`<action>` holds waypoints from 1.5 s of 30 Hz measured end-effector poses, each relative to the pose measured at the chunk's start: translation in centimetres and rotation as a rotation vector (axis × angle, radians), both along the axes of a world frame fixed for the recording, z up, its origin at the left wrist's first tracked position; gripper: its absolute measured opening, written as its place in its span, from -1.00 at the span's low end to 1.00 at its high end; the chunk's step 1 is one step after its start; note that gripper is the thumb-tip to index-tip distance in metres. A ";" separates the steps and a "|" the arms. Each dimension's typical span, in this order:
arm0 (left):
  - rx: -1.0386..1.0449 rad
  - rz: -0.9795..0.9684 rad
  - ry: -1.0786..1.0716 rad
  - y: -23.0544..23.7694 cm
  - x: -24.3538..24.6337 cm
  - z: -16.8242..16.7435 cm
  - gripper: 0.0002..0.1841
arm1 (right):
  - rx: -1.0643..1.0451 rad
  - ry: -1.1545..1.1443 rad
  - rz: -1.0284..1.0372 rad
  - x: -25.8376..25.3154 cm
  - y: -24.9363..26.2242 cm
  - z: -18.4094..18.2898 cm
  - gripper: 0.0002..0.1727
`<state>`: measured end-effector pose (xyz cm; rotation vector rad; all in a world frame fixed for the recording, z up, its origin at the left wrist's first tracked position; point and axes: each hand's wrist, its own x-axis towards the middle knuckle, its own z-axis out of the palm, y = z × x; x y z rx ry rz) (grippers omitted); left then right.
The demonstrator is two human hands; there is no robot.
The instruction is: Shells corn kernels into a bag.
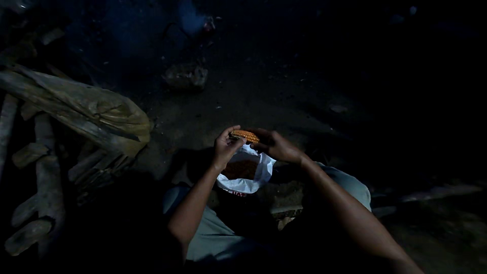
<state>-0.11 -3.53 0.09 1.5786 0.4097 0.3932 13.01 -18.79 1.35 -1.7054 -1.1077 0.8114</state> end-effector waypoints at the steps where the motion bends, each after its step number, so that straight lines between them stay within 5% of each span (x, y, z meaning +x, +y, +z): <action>1: 0.045 -0.008 0.021 0.0 -0.3 0.2 -0.48 | 0.008 -0.002 0.005 0.0 0.0 0.0 -0.47; 45: 0.080 0.006 0.124 -0.6 -0.4 -0.1 -0.39 | -0.035 -0.149 -0.026 -0.5 0.5 -0.9 -0.42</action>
